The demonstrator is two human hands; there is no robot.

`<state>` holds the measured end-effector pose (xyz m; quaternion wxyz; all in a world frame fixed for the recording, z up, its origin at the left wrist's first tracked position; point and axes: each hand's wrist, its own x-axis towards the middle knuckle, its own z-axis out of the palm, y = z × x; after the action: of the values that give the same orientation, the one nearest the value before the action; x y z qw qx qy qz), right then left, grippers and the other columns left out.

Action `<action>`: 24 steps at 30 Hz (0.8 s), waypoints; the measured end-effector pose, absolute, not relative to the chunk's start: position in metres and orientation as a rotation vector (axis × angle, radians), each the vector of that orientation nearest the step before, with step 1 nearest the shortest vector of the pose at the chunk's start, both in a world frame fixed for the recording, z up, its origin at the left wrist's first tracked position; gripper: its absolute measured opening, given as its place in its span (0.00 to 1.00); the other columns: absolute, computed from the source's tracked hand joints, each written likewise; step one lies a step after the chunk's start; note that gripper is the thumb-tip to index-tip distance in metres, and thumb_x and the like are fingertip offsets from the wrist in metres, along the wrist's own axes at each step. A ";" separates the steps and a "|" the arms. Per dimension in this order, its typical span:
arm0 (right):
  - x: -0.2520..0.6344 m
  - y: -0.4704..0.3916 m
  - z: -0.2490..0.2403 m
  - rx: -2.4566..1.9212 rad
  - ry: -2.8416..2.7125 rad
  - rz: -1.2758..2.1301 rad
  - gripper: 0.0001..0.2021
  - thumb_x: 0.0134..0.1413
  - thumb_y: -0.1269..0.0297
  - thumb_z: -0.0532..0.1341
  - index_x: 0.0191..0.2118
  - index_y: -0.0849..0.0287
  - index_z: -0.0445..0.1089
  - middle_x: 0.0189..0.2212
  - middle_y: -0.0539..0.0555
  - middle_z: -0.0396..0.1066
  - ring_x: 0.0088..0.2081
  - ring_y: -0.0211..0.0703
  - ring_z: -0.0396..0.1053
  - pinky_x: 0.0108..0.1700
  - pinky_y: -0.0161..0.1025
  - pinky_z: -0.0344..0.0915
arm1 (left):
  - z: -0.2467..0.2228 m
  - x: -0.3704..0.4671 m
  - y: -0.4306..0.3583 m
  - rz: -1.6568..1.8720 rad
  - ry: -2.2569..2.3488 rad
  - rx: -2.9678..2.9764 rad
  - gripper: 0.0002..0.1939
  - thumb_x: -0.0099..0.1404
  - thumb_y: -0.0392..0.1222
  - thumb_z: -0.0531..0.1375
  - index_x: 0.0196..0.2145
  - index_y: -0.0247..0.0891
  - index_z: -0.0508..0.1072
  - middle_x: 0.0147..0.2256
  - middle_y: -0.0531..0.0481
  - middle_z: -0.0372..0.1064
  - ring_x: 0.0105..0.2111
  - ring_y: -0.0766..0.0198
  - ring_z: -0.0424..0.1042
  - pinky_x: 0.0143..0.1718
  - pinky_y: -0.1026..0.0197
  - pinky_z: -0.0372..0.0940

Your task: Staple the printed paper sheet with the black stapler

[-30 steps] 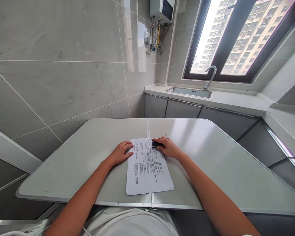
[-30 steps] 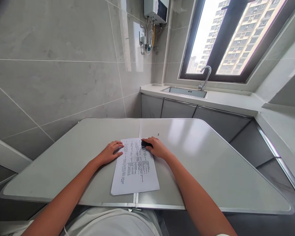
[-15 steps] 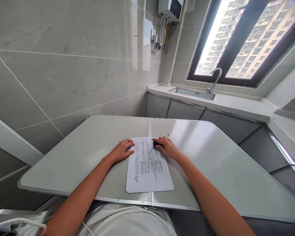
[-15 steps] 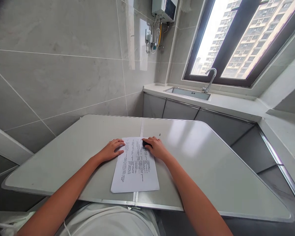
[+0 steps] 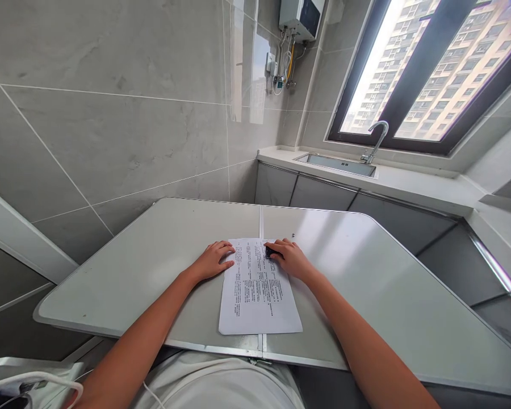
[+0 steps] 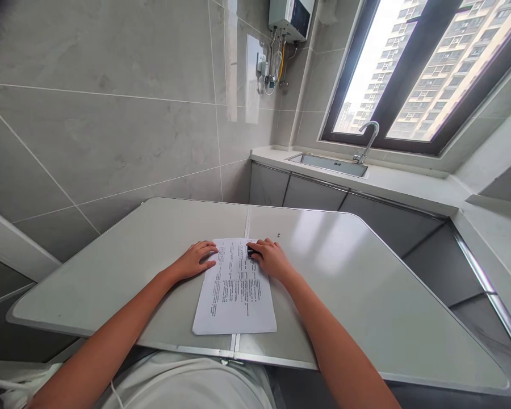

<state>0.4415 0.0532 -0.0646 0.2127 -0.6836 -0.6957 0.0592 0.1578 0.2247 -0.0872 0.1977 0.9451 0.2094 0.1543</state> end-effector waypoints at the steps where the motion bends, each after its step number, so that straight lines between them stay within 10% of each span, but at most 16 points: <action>1: 0.441 0.054 -0.064 -1.904 -1.924 0.178 0.19 0.68 0.65 0.56 0.61 0.46 0.70 0.46 0.55 0.76 0.48 0.50 0.66 0.50 0.46 0.60 | -0.087 0.158 0.225 0.434 0.586 2.645 0.20 0.69 0.55 0.59 0.55 0.49 0.75 0.61 0.48 0.67 0.60 0.50 0.66 0.65 0.45 0.59; 13: 0.424 0.060 -0.057 -2.126 -2.008 0.097 0.13 0.65 0.71 0.56 0.47 0.48 0.75 0.43 0.56 0.72 0.46 0.52 0.65 0.46 0.46 0.57 | -0.086 0.157 0.224 0.429 0.577 2.625 0.20 0.69 0.54 0.59 0.55 0.48 0.75 0.61 0.47 0.67 0.61 0.49 0.65 0.65 0.45 0.59; 24: 0.435 0.054 -0.058 -1.999 -1.977 0.137 0.18 0.65 0.68 0.57 0.58 0.47 0.69 0.46 0.56 0.73 0.49 0.52 0.66 0.47 0.45 0.58 | -0.086 0.156 0.223 0.429 0.602 2.631 0.19 0.69 0.55 0.59 0.55 0.49 0.74 0.61 0.48 0.66 0.61 0.50 0.65 0.66 0.43 0.58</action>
<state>0.4346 0.0540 -0.0575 0.1624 -0.7007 -0.6930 0.0481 0.1557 0.2227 -0.0856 0.2029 0.9427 0.2159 0.1536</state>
